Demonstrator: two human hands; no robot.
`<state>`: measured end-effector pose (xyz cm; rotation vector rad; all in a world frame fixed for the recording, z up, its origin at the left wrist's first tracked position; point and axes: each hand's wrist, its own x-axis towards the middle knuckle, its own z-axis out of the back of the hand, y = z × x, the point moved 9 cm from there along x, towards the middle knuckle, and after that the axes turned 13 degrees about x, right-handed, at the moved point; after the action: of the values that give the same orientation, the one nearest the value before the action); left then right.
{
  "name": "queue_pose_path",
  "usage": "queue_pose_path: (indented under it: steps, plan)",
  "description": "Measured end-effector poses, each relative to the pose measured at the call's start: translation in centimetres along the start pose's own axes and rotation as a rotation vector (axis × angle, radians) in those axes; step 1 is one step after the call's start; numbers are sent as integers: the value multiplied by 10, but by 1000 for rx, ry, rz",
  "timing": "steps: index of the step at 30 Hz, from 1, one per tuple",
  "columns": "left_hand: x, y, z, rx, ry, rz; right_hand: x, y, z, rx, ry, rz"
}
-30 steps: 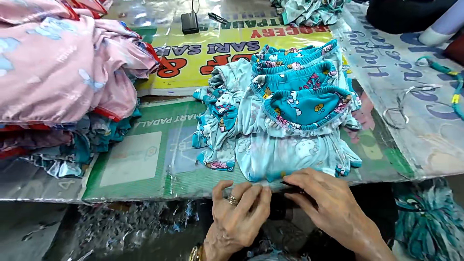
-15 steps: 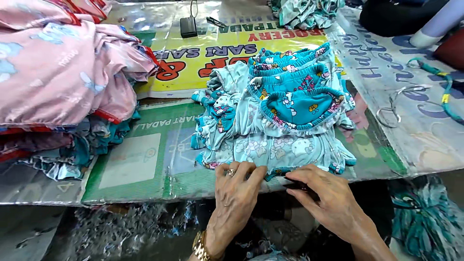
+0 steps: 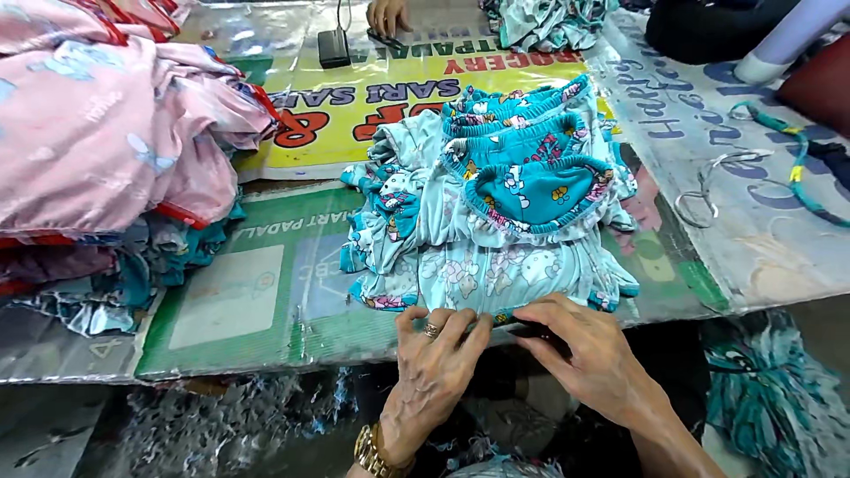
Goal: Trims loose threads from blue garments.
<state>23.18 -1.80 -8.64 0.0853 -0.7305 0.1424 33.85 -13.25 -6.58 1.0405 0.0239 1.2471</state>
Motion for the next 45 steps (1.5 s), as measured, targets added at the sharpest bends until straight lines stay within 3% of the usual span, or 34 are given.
queue_pose_path:
  steps: [9,17,29,33,35,37,41,43,45]
  plan:
    - [-23,-1,35,-45,-166,57,-1,20,-10,-107,42,128]
    - [-25,0,39,-90,-222,137,2,31,-22,-223,35,210]
    - [-24,-7,31,-207,-253,185,-1,32,-33,-160,-43,216]
    - [-27,-11,39,-260,-215,165,-5,29,-45,-38,84,177]
    - [-33,-6,48,-375,-163,158,-6,32,-48,14,228,145]
    - [-39,4,46,-623,-146,234,3,32,-30,-92,171,132]
    - [-48,6,3,-1339,-2,700,27,10,-20,-475,134,147]
    - [-43,-8,-17,-1580,162,836,34,12,-10,-401,114,178]
    - [-30,-23,-27,-1723,281,864,37,18,8,-292,56,177]
